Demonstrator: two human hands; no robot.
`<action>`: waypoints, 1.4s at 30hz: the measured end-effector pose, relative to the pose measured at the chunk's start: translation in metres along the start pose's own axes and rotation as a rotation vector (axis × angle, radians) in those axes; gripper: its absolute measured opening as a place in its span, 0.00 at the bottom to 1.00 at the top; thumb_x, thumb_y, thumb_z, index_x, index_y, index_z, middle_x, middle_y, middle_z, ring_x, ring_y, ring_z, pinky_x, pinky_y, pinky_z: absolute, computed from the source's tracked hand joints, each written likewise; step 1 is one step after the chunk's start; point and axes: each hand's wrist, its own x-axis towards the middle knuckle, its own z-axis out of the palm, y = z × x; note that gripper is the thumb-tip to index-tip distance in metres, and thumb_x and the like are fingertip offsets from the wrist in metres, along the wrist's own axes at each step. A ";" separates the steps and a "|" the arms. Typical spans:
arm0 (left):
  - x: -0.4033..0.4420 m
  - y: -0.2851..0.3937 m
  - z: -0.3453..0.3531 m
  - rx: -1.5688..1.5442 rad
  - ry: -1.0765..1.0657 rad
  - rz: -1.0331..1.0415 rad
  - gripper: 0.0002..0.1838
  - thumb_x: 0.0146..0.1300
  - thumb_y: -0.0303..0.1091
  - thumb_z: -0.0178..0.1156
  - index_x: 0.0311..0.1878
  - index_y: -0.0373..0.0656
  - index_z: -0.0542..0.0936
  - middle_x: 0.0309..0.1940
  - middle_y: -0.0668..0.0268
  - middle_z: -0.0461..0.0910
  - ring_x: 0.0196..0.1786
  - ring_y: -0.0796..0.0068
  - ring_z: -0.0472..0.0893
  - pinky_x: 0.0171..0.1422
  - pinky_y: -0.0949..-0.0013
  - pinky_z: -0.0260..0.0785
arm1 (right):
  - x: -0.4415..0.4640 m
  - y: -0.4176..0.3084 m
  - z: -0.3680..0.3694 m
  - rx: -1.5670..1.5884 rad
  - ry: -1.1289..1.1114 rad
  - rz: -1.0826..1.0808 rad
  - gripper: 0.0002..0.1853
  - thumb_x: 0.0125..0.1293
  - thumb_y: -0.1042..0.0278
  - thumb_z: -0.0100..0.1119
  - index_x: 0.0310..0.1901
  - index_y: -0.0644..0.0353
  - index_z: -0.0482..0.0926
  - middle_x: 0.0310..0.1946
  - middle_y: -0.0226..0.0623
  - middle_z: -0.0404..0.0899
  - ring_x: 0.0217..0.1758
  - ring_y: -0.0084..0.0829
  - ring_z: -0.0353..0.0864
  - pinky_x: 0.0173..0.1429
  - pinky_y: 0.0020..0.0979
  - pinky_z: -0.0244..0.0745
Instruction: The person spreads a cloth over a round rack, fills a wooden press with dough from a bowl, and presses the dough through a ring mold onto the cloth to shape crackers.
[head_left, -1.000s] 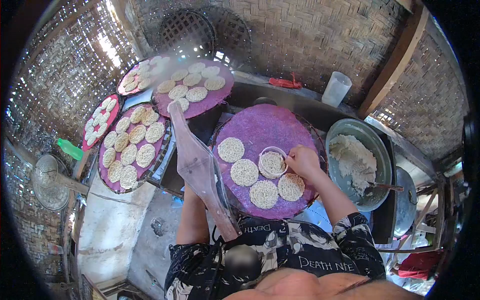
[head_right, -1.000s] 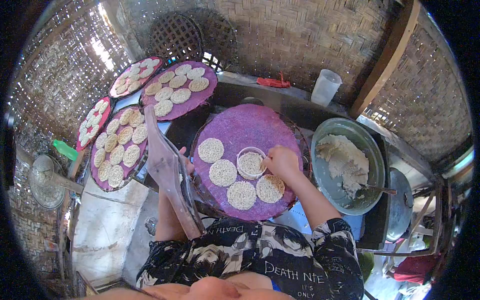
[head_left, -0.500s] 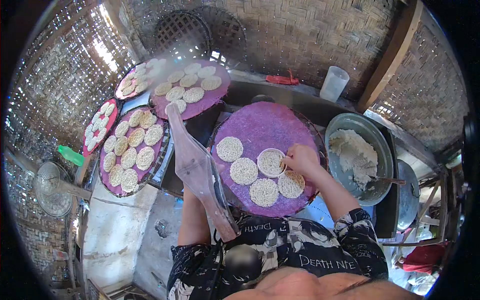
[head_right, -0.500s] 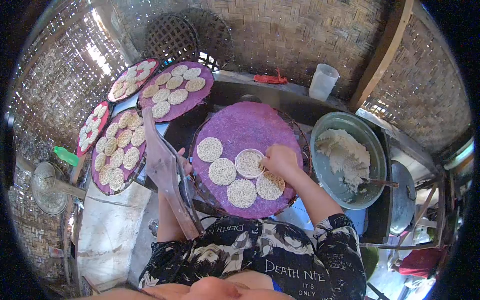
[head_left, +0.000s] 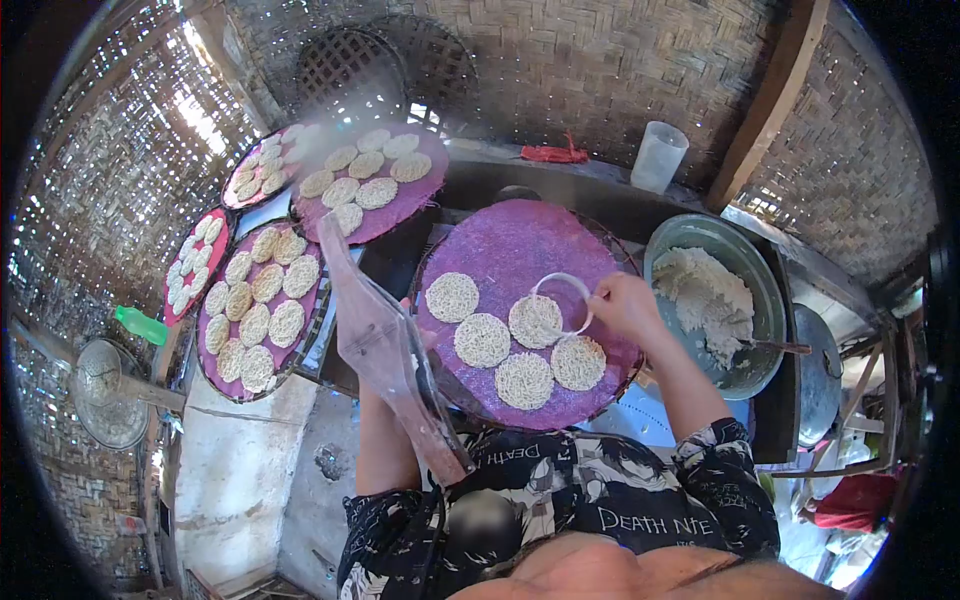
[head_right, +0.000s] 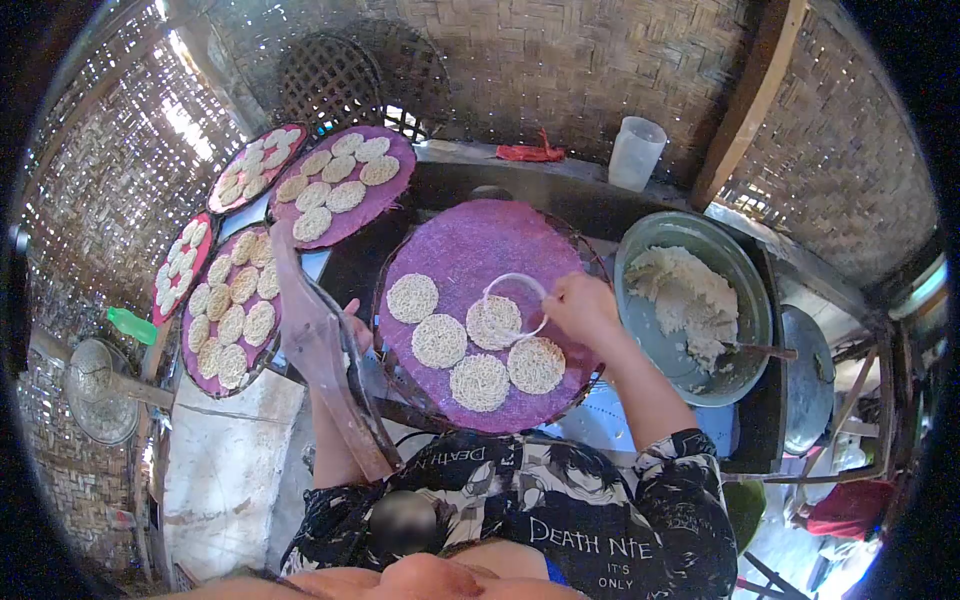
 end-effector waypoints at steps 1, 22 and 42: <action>-0.002 0.006 0.010 -0.069 0.030 -0.024 0.25 0.59 0.35 0.57 0.58 0.35 0.67 0.31 0.62 0.77 0.31 0.72 0.76 0.36 0.68 0.71 | -0.002 0.008 -0.007 -0.035 0.020 0.033 0.14 0.49 0.55 0.55 0.30 0.56 0.82 0.33 0.43 0.79 0.38 0.44 0.78 0.44 0.42 0.73; 0.002 0.007 0.043 -0.280 0.036 -0.022 0.21 0.64 0.49 0.49 0.42 0.37 0.76 0.24 0.66 0.76 0.21 0.72 0.65 0.36 0.73 0.64 | -0.033 0.064 -0.014 -0.050 0.335 0.234 0.19 0.56 0.50 0.54 0.34 0.60 0.80 0.29 0.47 0.79 0.37 0.47 0.78 0.44 0.41 0.72; 0.003 -0.024 0.040 -0.109 0.162 -0.170 0.24 0.58 0.39 0.59 0.55 0.36 0.69 0.31 0.67 0.73 0.34 0.73 0.75 0.41 0.67 0.73 | -0.114 0.036 0.048 1.620 -0.242 0.732 0.14 0.66 0.62 0.47 0.46 0.63 0.68 0.25 0.38 0.76 0.19 0.28 0.76 0.20 0.27 0.73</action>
